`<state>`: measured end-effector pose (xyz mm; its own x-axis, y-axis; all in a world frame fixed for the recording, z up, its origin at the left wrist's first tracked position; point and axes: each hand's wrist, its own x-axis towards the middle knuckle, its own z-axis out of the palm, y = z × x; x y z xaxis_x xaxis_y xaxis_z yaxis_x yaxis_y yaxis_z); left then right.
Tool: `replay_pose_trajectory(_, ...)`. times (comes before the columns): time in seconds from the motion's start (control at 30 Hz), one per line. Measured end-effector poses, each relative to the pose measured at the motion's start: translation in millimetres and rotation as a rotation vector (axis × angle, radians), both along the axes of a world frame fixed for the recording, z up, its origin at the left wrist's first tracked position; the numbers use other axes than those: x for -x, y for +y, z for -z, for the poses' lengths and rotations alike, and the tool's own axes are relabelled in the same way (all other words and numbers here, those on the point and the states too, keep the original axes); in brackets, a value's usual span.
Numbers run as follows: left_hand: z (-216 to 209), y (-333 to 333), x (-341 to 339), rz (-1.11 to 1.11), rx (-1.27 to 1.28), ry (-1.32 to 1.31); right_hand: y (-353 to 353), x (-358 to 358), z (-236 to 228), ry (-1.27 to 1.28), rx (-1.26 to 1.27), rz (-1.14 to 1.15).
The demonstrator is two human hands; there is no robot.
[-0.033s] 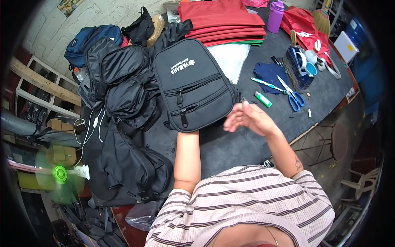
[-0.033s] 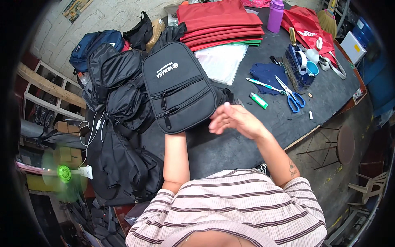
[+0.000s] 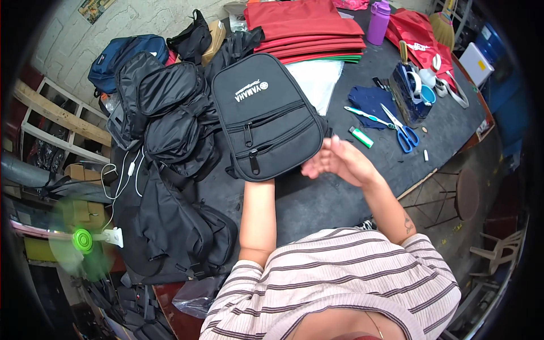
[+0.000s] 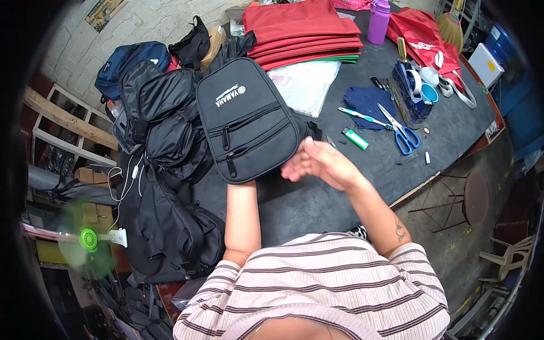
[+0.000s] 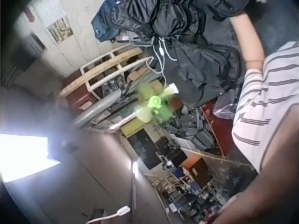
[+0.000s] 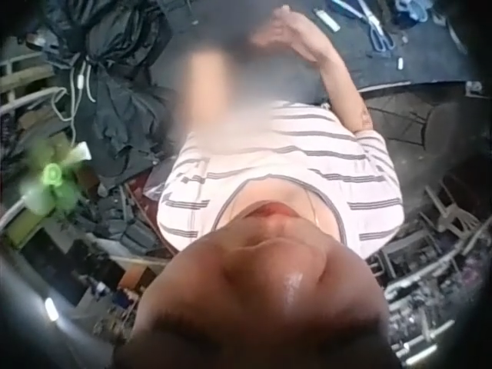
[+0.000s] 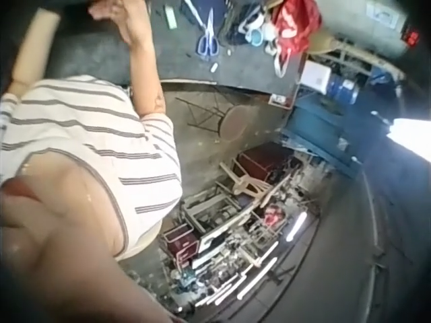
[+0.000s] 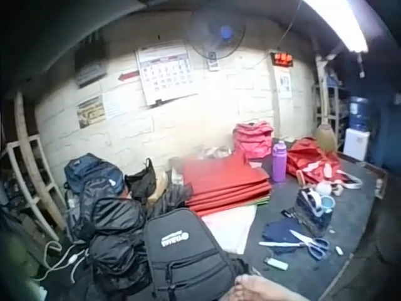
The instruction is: Inspecting a black bag for quality, trimming loose threads with scissors and a small tool.
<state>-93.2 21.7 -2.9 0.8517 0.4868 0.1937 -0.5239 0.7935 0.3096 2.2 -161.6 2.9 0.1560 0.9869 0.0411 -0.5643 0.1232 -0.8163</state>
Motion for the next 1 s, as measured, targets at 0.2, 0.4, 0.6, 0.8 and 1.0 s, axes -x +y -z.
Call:
replay_pose_trajectory(0.2,0,2,-10,0.002,-0.057,-0.02,27,-9,9,0.476,-0.002,0.234)
replay_pose_trajectory(0.4,-5,11,-11,-0.036,-0.128,-0.05,29,-16,3,-0.697,0.417,0.577)
replay_pose_trajectory(0.6,9,-12,-10,-0.02,-0.192,-0.084,42,30,-46,-1.05,0.172,0.568)
replay_pose_trajectory(0.8,6,-1,-14,0.03,-0.238,-0.114,45,16,-24,-1.201,0.141,0.802)
replay_pose_trajectory(1.0,13,-5,-14,0.048,-0.289,-0.139,54,5,-26,-1.453,0.063,0.977)
